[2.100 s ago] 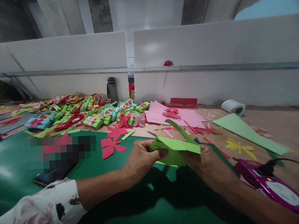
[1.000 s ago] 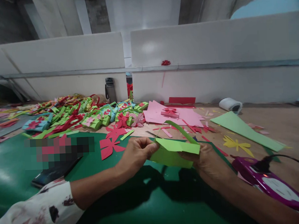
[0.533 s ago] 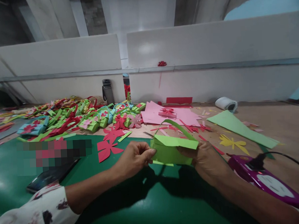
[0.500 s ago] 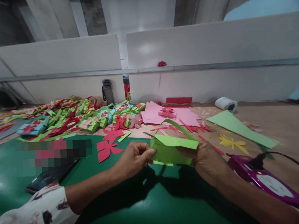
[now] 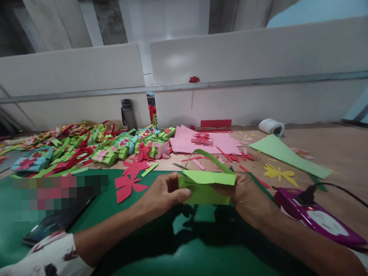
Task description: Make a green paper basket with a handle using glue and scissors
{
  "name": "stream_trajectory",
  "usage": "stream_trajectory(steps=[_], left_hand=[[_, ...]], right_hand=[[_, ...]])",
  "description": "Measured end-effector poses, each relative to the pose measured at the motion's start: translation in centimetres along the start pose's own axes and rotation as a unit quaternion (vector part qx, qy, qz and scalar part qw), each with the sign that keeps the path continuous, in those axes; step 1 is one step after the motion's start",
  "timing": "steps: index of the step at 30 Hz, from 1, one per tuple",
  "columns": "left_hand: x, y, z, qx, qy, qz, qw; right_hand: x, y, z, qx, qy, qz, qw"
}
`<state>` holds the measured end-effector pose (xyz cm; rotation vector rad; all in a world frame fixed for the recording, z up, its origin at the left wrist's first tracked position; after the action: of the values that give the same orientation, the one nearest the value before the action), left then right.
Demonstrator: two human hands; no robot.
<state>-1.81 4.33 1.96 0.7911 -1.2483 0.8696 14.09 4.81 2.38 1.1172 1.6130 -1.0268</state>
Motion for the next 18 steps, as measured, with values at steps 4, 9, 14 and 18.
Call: stream_trajectory(steps=[4,9,14,18], left_hand=[[0.2,0.1,-0.1,0.034,-0.013,0.039,0.999],[-0.7,0.8,-0.3,0.059,-0.042,0.007,0.997],[-1.0,1.3,-0.5,0.059,-0.049,-0.078,0.994],[-0.6,1.6,0.0,0.105,-0.070,-0.171,0.977]], right_hand=[[0.7,0.3,0.0,0.009,-0.019,0.042,0.999],[0.2,1.3,-0.6,0.029,0.041,0.094,0.994],[-1.3,1.5,-0.4,0.014,0.152,0.241,0.959],[-1.9,0.7,-0.1,-0.047,0.223,0.336,0.914]])
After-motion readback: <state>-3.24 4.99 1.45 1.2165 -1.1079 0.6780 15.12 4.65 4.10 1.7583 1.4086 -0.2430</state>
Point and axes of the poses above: each hand's wrist, its own z-axis away from the middle knuckle, its own y-axis out of the back of the hand, x = y × z, the point moved 5 cm from there along -z, towards the middle knuckle, and after that the axes turned 13 degrees about y, right-handed, at the moved point
